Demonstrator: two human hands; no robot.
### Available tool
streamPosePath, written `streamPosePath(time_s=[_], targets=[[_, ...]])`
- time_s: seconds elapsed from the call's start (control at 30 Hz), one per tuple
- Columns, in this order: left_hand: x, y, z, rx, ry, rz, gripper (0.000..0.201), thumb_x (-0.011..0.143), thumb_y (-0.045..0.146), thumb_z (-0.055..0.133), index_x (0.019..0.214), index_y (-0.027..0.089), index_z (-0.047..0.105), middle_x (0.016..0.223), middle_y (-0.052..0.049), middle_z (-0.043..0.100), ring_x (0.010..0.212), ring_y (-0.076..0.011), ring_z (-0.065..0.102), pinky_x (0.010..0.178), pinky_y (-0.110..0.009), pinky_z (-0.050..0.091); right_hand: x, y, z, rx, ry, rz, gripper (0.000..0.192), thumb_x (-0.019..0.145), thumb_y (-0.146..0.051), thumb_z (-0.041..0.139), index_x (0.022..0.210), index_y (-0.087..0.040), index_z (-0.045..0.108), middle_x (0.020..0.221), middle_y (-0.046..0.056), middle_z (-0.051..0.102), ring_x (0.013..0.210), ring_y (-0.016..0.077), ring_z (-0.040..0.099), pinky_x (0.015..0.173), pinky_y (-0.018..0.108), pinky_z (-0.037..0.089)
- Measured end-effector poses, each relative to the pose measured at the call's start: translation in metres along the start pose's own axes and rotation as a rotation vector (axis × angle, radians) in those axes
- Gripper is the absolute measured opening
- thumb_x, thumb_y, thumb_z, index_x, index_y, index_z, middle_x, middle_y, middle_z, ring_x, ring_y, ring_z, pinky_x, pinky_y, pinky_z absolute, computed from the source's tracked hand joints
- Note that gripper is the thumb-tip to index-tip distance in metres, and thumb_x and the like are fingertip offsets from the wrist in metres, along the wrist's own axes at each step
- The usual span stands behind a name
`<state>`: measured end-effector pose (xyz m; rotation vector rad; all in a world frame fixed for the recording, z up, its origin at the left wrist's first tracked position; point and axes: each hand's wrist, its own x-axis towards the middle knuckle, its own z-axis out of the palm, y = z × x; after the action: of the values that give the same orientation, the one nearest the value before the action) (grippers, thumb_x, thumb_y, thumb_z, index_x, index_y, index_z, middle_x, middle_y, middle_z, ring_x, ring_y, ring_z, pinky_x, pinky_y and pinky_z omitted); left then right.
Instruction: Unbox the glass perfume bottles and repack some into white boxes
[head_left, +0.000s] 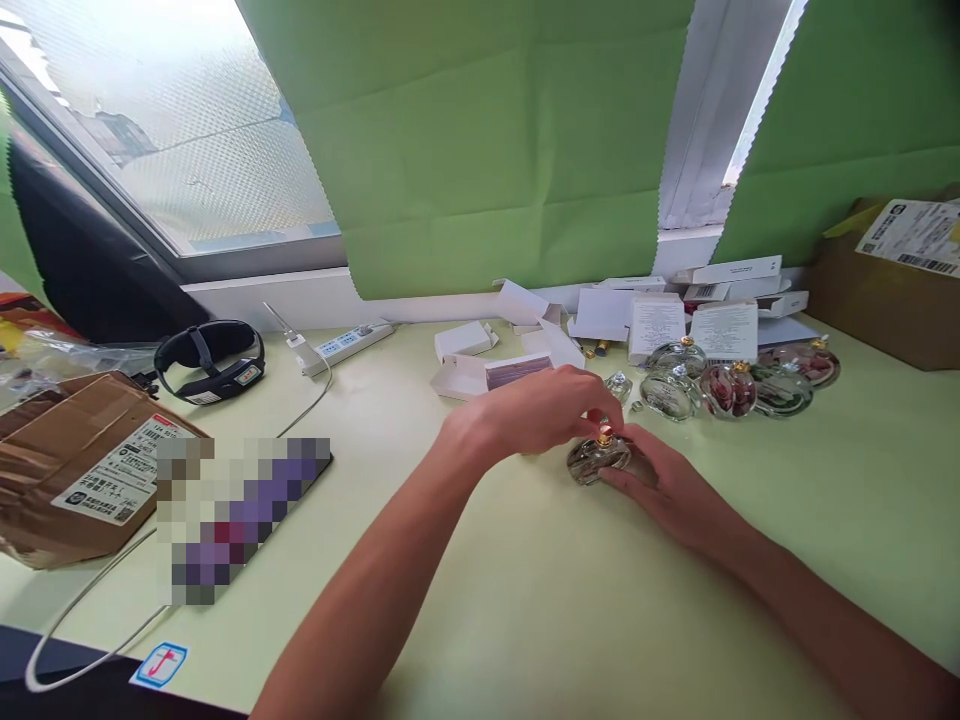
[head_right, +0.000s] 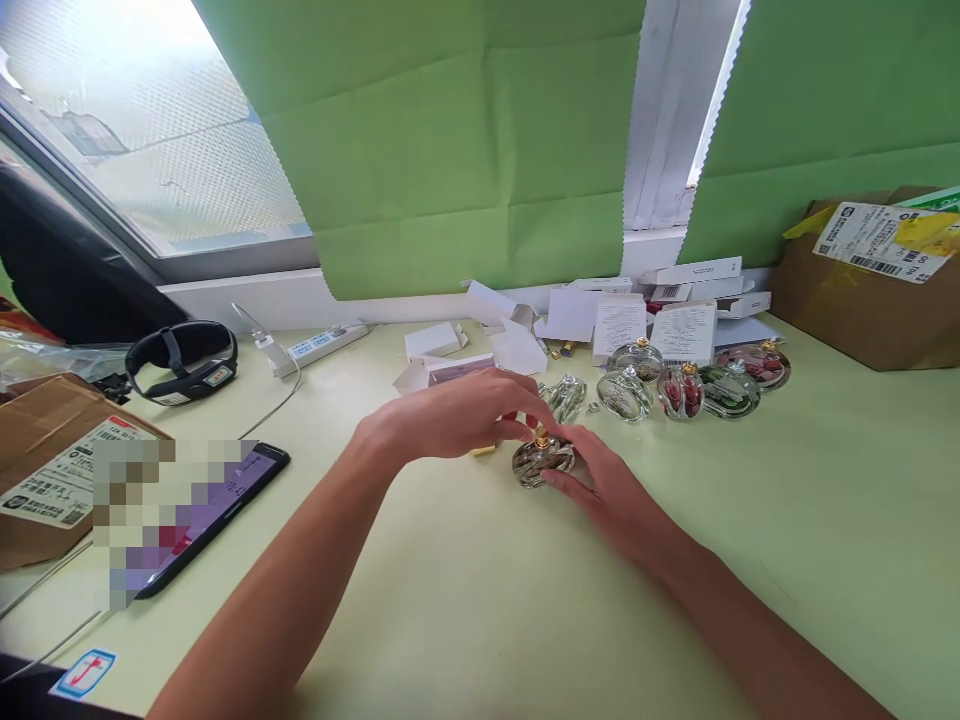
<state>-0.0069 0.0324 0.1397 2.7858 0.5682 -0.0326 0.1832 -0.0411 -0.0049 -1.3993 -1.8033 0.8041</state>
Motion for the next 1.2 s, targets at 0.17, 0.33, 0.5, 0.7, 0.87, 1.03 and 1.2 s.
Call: streamPosePath(time_s=[0.17,0.33,0.5,0.7,0.87,1.03,1.2], targets=[[0.0064,-0.001,0.0088,0.006,0.012,-0.017,0.025,0.095,0.016,0.046,0.106,0.021,0.068,0.097,-0.002,0.071,0.093,-0.0142,0.061,0.075,-0.026,0.042,0.0009,-0.0021,-0.0009,-0.015,0.008,0.006,0.041,0.09,-0.051,0.054,0.124,-0.029,0.05,0.117,0.003,0.063,0.108,0.0252,0.059,0.093,0.041,0.047],[0.0068,0.0028,0.0091,0.046,0.009,-0.105,0.018,0.092,0.023,0.051,0.09,0.018,0.068,0.084,-0.002,0.069,0.071,-0.0119,0.058,0.059,-0.026,0.037,0.0007,-0.0068,-0.0006,-0.038,0.005,0.01,0.041,0.089,-0.052,0.055,0.124,-0.03,0.051,0.118,0.003,0.063,0.107,0.0257,0.06,0.09,0.041,0.049],[0.0029,0.0032,0.0051,0.052,-0.006,-0.124,0.029,0.096,0.034,0.045,0.095,0.018,0.068,0.088,-0.003,0.069,0.075,-0.0137,0.059,0.062,-0.028,0.039,-0.0001,-0.006,-0.0009,-0.018,-0.021,0.005,0.041,0.09,-0.053,0.054,0.123,-0.029,0.052,0.117,0.004,0.063,0.107,0.0254,0.06,0.089,0.042,0.05],[0.0006,-0.0016,0.0013,0.038,0.016,-0.029,0.031,0.097,0.018,0.039,0.112,0.023,0.066,0.108,-0.003,0.068,0.098,-0.0158,0.06,0.081,-0.028,0.041,0.0,-0.0027,-0.0002,0.007,-0.002,0.004,0.044,0.088,-0.053,0.055,0.125,-0.029,0.051,0.122,0.005,0.062,0.111,0.0265,0.06,0.094,0.043,0.048],[0.0036,-0.0017,0.0054,0.034,-0.002,-0.036,0.025,0.096,0.018,0.045,0.105,0.022,0.068,0.101,-0.002,0.07,0.094,-0.015,0.061,0.078,-0.026,0.041,0.0,-0.0047,-0.0009,-0.017,-0.007,0.022,0.044,0.089,-0.054,0.054,0.126,-0.03,0.051,0.117,0.003,0.063,0.106,0.0257,0.06,0.092,0.044,0.049],[0.0047,-0.0019,0.0086,0.013,0.008,-0.056,0.023,0.095,0.02,0.046,0.101,0.021,0.068,0.098,-0.002,0.071,0.09,-0.0141,0.061,0.077,-0.026,0.041,-0.0006,-0.0075,-0.0022,-0.036,-0.003,0.008,0.041,0.089,-0.054,0.054,0.123,-0.03,0.052,0.111,0.003,0.064,0.102,0.0254,0.061,0.088,0.043,0.05],[0.0028,-0.0007,0.0055,0.025,0.0,-0.072,0.022,0.096,0.026,0.048,0.104,0.021,0.068,0.099,-0.003,0.07,0.09,-0.0149,0.06,0.077,-0.027,0.041,-0.0004,-0.0064,-0.0018,-0.029,-0.005,0.01,0.04,0.089,-0.053,0.054,0.123,-0.031,0.052,0.112,0.003,0.063,0.103,0.0251,0.06,0.089,0.042,0.05]])
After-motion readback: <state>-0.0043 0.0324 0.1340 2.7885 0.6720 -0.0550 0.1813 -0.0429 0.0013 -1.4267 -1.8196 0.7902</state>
